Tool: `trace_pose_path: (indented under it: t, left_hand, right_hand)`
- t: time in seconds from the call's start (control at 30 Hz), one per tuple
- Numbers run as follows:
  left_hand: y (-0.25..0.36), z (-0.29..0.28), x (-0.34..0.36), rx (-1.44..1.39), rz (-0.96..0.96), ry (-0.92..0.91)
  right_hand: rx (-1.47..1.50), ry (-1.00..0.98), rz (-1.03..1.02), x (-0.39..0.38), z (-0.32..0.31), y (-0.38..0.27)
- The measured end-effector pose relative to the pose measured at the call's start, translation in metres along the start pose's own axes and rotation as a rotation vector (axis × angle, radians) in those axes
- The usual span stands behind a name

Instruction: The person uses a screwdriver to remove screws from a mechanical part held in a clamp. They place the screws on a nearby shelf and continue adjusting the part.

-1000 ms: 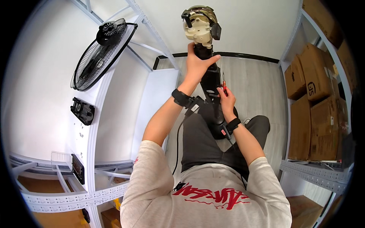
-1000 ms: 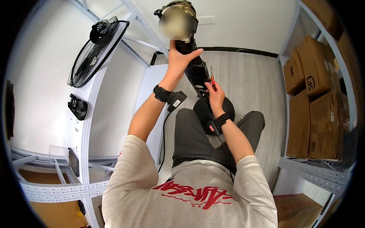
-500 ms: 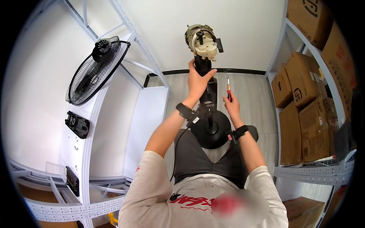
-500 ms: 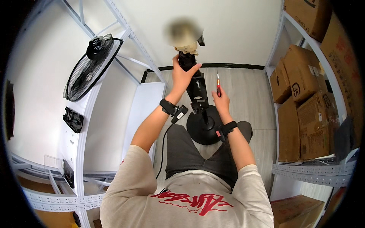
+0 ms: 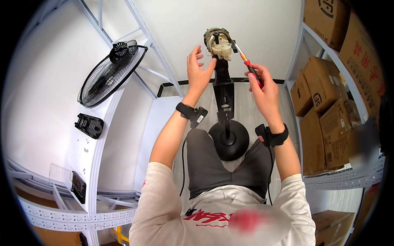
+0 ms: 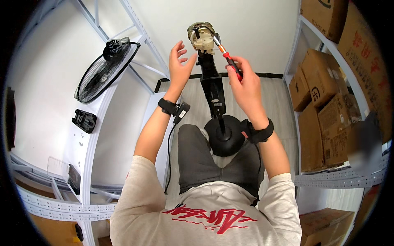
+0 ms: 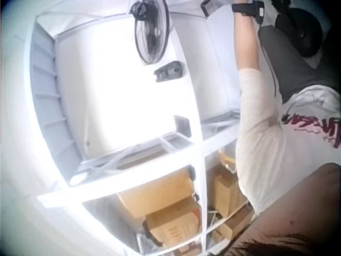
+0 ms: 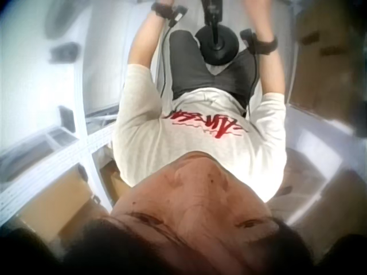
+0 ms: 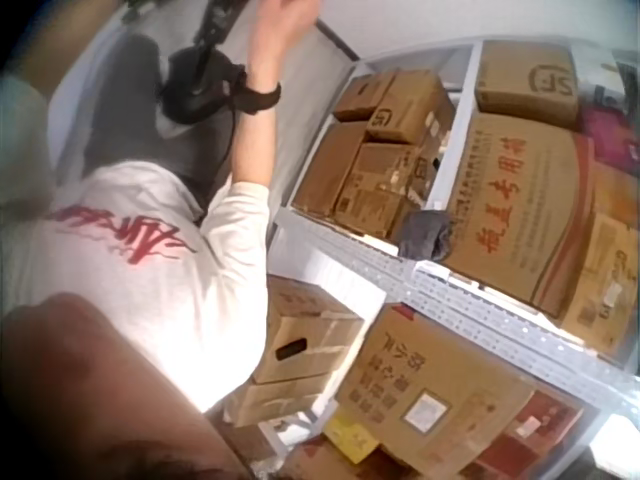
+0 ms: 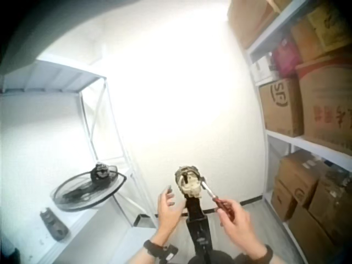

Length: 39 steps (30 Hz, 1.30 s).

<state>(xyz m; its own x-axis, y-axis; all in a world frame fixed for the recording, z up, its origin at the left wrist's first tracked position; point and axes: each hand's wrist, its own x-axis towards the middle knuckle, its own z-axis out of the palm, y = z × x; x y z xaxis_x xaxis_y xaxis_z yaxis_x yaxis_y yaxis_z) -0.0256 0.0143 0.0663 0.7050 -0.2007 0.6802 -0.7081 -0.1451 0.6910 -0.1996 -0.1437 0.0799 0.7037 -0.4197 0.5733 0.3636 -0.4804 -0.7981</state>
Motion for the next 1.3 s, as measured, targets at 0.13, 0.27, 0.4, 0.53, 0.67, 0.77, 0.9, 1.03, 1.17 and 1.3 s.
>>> trace_pose_path:
  t: [0.13,0.27,0.4,0.53,0.67,0.77,0.9,1.03,1.17,1.3]
  left_hand:
    - [0.039,-0.003,-0.003,-0.565,-0.152,-0.140]
    - [0.056,-0.003,-0.002,-0.913,-0.309,-0.288]
    - [0.035,-0.023,-0.007,-0.883,-0.318,-0.229]
    - [0.041,-0.069,-0.026,-0.765,-0.284,-0.064]
    - [0.061,-0.168,-0.050,-0.525,-0.242,0.150]
    - [0.083,-0.246,-0.080,-0.332,-0.212,0.291]
    - [0.121,-0.343,-0.136,-0.029,-0.200,0.597]
    - [0.149,-0.413,-0.200,0.076,-0.165,0.907]
    - [0.180,-0.476,-0.248,0.216,-0.165,1.161]
    - [0.172,-0.528,-0.284,0.928,-0.264,1.094]
  right_hand:
    - [0.158,-0.023,0.020,-0.009,0.016,0.004]
    - [0.269,-0.101,0.056,-0.020,0.034,0.017]
    - [0.378,-0.183,0.098,-0.027,0.054,0.025]
    - [0.474,-0.331,0.077,-0.035,0.093,0.021]
    - [0.603,-0.530,0.024,-0.048,0.170,-0.024]
    - [0.719,-0.738,-0.001,-0.069,0.237,-0.063]
    - [0.900,-1.052,-0.006,-0.113,0.316,-0.128]
    - [0.936,-1.305,-0.039,-0.167,0.363,-0.179]
    - [0.890,-1.553,0.051,-0.203,0.383,-0.194]
    - [0.958,-1.585,0.192,-0.221,0.395,-0.193]
